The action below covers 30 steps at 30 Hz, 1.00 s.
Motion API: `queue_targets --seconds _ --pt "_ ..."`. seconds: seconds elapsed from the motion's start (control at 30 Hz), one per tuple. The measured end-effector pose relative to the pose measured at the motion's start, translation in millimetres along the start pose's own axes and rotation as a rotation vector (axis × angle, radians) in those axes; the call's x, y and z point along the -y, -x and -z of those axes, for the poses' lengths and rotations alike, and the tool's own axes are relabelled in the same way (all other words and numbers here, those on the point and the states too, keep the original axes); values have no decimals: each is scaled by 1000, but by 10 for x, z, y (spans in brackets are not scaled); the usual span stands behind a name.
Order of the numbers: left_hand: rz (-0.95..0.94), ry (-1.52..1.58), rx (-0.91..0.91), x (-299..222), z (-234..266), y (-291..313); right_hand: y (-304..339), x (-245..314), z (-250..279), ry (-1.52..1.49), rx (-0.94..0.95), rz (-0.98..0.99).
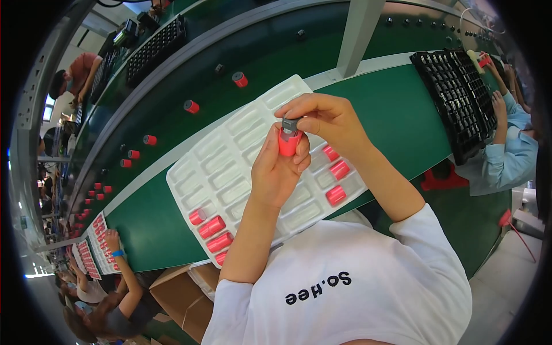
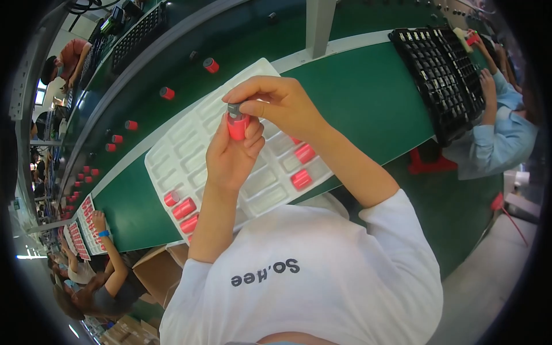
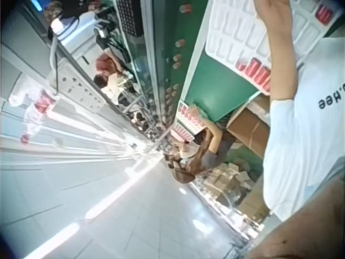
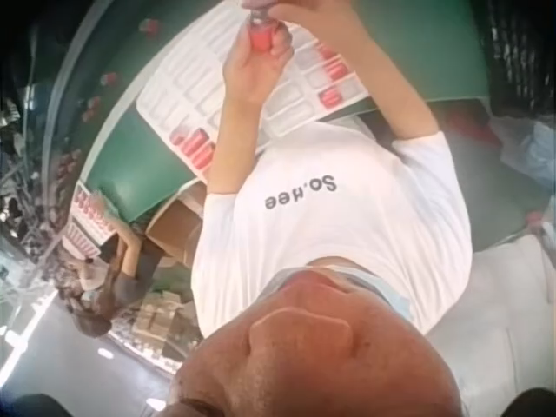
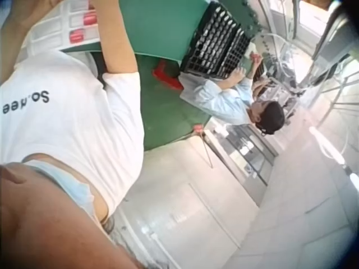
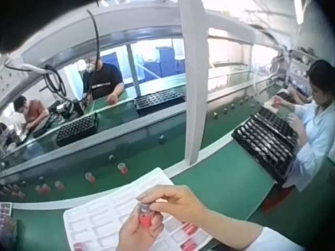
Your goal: The person assembles pink cylindrical components by attaching gray caps to them by hand, then places the assembled components into a white plastic tray on a factory assembly line.
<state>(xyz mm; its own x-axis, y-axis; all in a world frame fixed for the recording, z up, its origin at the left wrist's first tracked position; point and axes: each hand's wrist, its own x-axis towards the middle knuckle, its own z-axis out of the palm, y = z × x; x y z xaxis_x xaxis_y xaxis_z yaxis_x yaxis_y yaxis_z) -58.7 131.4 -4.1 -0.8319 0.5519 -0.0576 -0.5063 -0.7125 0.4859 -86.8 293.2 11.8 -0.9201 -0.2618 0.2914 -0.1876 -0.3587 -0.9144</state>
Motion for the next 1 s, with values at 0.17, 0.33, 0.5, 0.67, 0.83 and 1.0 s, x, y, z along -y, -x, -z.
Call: queue_targets --seconds 0.17,0.33,0.5,0.67,0.83,1.0 --pt "-18 31 -35 25 -55 5 42 -5 42 195 47 91" --pt "-61 -41 -147 87 -88 -13 87 77 7 507 28 180" --pt "-141 -69 -304 222 -105 9 240 -56 -158 599 -85 233" --pt "-17 -120 -266 183 118 -42 272 -156 -78 518 -64 166" --pt "-130 -457 -407 105 255 -329 -668 -296 133 884 -110 448" --pt "6 -617 -399 284 223 -244 -1509 -996 830 1244 -86 483"
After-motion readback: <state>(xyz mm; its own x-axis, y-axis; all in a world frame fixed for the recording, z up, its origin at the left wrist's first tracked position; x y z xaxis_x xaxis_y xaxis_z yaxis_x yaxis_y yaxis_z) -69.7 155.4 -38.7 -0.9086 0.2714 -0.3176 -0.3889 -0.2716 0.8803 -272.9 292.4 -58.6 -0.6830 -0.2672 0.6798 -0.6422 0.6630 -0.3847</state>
